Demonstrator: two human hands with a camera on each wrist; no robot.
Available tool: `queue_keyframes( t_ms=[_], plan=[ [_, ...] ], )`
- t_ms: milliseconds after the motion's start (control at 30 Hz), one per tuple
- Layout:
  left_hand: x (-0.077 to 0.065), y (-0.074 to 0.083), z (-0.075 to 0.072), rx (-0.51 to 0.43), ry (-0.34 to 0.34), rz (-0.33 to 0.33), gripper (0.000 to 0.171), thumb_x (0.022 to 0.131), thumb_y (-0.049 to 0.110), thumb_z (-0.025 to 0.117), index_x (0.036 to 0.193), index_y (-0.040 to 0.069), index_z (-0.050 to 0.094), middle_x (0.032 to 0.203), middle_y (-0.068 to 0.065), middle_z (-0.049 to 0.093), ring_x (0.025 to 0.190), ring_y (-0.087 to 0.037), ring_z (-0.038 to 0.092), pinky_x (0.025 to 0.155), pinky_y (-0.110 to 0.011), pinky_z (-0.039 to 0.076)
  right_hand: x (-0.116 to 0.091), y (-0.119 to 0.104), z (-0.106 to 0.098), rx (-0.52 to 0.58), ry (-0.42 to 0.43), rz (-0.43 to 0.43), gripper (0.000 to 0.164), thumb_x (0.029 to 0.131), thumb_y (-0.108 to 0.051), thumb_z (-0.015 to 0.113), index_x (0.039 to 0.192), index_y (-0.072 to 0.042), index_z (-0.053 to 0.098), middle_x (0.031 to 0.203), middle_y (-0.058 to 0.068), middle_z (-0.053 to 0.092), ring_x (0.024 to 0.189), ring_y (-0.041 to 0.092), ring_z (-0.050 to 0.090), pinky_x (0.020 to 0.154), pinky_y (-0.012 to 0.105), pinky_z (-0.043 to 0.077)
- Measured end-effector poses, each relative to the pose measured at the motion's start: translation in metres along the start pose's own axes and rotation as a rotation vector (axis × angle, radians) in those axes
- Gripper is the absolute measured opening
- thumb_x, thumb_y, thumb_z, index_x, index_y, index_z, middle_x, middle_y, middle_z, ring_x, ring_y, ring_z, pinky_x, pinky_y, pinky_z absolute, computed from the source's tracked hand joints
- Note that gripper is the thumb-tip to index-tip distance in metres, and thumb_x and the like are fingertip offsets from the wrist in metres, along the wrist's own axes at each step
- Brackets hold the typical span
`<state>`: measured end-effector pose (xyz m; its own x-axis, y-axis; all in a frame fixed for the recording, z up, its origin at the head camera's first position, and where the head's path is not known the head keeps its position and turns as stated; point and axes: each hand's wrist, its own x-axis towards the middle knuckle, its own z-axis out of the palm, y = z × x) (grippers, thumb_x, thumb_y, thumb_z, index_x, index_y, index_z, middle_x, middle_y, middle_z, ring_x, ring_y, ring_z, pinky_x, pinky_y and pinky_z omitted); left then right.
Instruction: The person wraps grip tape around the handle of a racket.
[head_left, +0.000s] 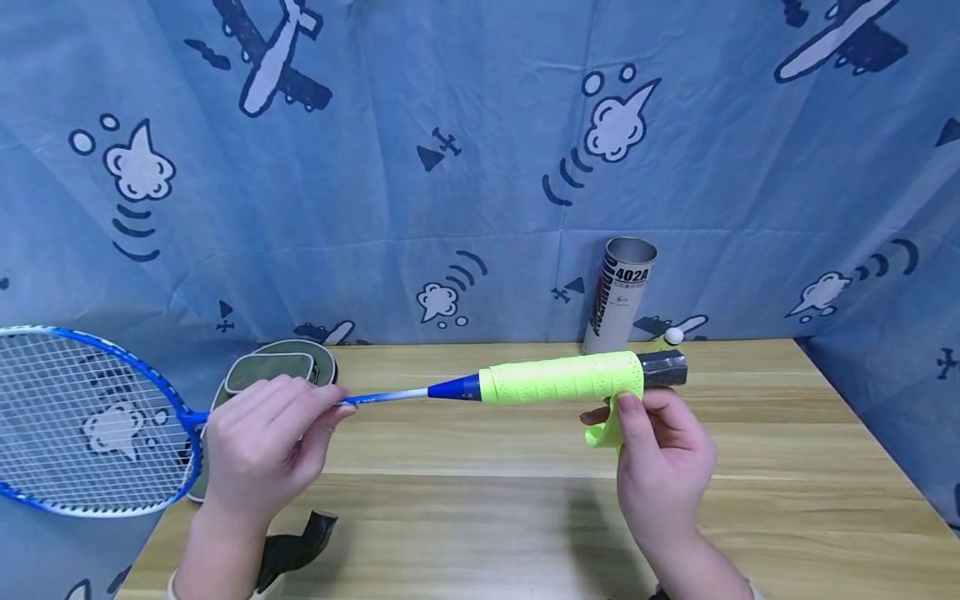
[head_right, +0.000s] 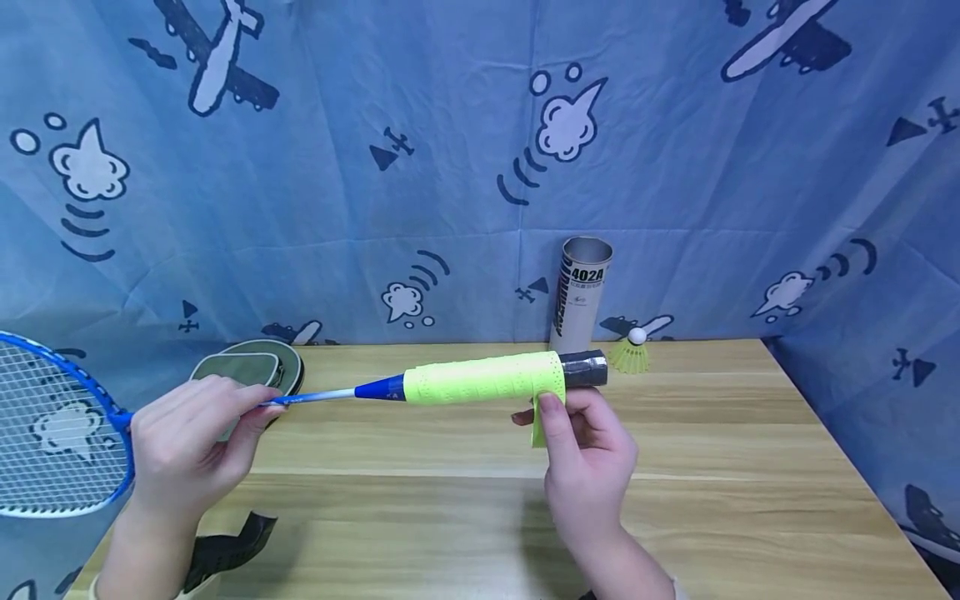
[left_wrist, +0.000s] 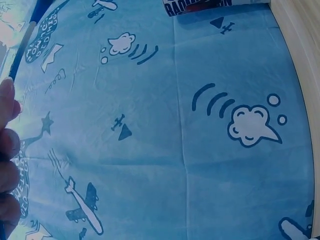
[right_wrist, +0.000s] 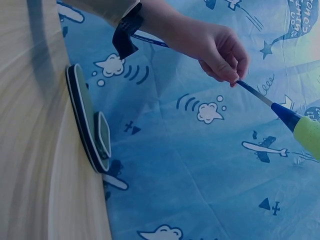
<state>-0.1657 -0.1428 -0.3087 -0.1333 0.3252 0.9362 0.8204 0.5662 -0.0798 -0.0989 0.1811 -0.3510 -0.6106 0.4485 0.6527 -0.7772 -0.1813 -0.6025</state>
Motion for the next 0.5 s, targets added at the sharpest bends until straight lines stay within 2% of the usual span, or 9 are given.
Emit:
queue_keyframes(
  t_ms=[200, 300, 400, 500],
  plan=[
    [0.0001, -0.001, 0.0005, -0.005, 0.006, -0.007, 0.041, 0.104, 0.033, 0.063, 0.081, 0.002, 0.076, 0.067, -0.007, 0.069, 0.05, -0.021, 0.055, 0.048, -0.032, 0.041, 0.0006, 0.001, -0.001, 0.062, -0.046, 0.0, 0.007, 0.093, 0.024, 0.05, 0.095, 0.024, 0.057, 0.096, 0.018, 0.068, 0.067, 0.024, 0.074, 0.066, 0.029, 0.062],
    [0.0002, -0.0014, 0.0008, 0.001, 0.008, -0.013, 0.041, 0.104, 0.033, 0.063, 0.082, 0.002, 0.077, 0.069, -0.007, 0.07, 0.054, -0.022, 0.058, 0.051, -0.033, 0.041, 0.0013, 0.0009, -0.0003, 0.045, -0.03, 0.0, 0.004, 0.094, 0.022, 0.053, 0.092, 0.025, 0.054, 0.093, 0.018, 0.07, 0.064, 0.024, 0.073, 0.062, 0.029, 0.061],
    [0.0001, -0.0011, 0.0008, 0.019, 0.01, -0.024, 0.041, 0.104, 0.033, 0.063, 0.082, 0.001, 0.077, 0.071, -0.008, 0.071, 0.058, -0.025, 0.061, 0.055, -0.036, 0.043, 0.0017, 0.0002, 0.0006, 0.016, -0.015, 0.015, 0.009, 0.094, 0.021, 0.056, 0.089, 0.027, 0.052, 0.09, 0.02, 0.072, 0.062, 0.024, 0.071, 0.06, 0.028, 0.061],
    [0.0, -0.0001, 0.0007, 0.03, 0.007, -0.029, 0.042, 0.105, 0.033, 0.062, 0.081, 0.0, 0.076, 0.07, -0.008, 0.07, 0.057, -0.025, 0.058, 0.055, -0.035, 0.042, 0.0018, -0.0011, 0.0013, -0.001, -0.009, 0.031, 0.008, 0.093, 0.022, 0.056, 0.087, 0.026, 0.053, 0.09, 0.02, 0.074, 0.06, 0.023, 0.071, 0.061, 0.027, 0.061]
  ],
)
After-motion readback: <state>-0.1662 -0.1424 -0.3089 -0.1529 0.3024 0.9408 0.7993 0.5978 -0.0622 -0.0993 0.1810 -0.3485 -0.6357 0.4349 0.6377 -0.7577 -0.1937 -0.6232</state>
